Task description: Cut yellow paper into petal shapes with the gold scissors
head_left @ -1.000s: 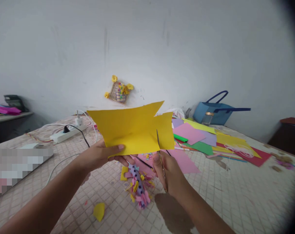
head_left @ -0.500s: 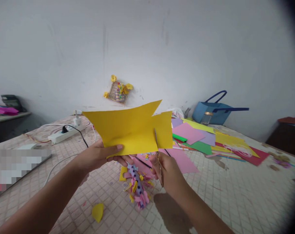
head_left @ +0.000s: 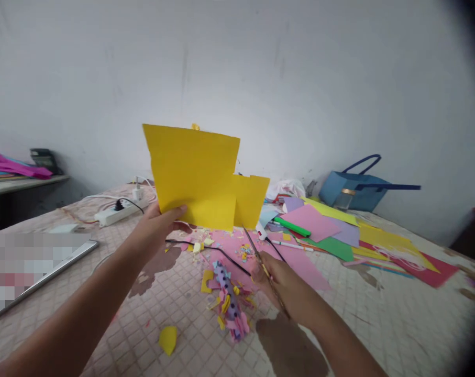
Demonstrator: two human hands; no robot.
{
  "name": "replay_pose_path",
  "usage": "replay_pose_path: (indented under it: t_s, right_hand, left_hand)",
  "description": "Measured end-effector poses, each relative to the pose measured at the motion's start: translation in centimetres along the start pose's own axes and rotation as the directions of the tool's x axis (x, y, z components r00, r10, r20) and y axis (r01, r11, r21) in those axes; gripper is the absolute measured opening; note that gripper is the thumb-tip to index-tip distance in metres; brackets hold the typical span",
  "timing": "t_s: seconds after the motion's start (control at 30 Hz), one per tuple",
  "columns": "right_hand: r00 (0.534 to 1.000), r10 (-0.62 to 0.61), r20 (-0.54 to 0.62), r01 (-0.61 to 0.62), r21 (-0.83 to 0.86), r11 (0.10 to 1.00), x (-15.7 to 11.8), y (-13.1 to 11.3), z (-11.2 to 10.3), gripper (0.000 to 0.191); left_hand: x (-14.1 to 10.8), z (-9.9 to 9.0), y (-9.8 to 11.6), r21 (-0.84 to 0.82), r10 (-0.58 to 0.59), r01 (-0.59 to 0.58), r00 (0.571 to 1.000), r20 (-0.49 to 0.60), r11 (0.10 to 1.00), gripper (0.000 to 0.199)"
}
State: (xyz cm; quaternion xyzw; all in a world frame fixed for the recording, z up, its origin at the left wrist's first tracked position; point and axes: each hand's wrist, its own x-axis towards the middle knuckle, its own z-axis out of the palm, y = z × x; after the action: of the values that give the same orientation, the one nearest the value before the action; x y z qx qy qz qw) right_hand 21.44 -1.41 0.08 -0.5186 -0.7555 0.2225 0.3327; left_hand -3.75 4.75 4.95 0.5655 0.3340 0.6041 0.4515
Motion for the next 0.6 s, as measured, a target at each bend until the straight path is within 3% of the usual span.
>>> replay_pose_path:
  t_s: [0.1, 0.23, 0.47, 0.6]
  right_hand:
    - [0.997, -0.008, 0.075, 0.017, -0.118, 0.993, 0.1, 0.7, -2.2, 0.036]
    - [0.994, 0.005, 0.112, 0.016, -0.181, 0.983, 0.3, 1.8, -4.0, 0.036]
    - [0.954, -0.046, 0.295, 0.118, -0.231, 0.966, -0.1, 0.6, -2.9, 0.029]
    - [0.952, -0.052, 0.303, 0.112, -0.185, 0.976, -0.1, -0.1, -2.0, 0.026]
  left_hand:
    - [0.6, -1.1, 0.1, 0.112, 0.063, -0.048, 0.989, -0.131, 0.993, 0.026]
    - [0.8, -1.6, 0.1, 0.207, 0.115, -0.080, 0.980, -0.160, 0.975, 0.029]
    - [0.5, -0.9, -0.1, 0.265, 0.098, -0.076, 0.992, -0.074, 0.961, 0.029]
    - [0.4, -0.6, -0.3, 0.268, 0.073, -0.061, 0.997, -0.033, 0.961, 0.025]
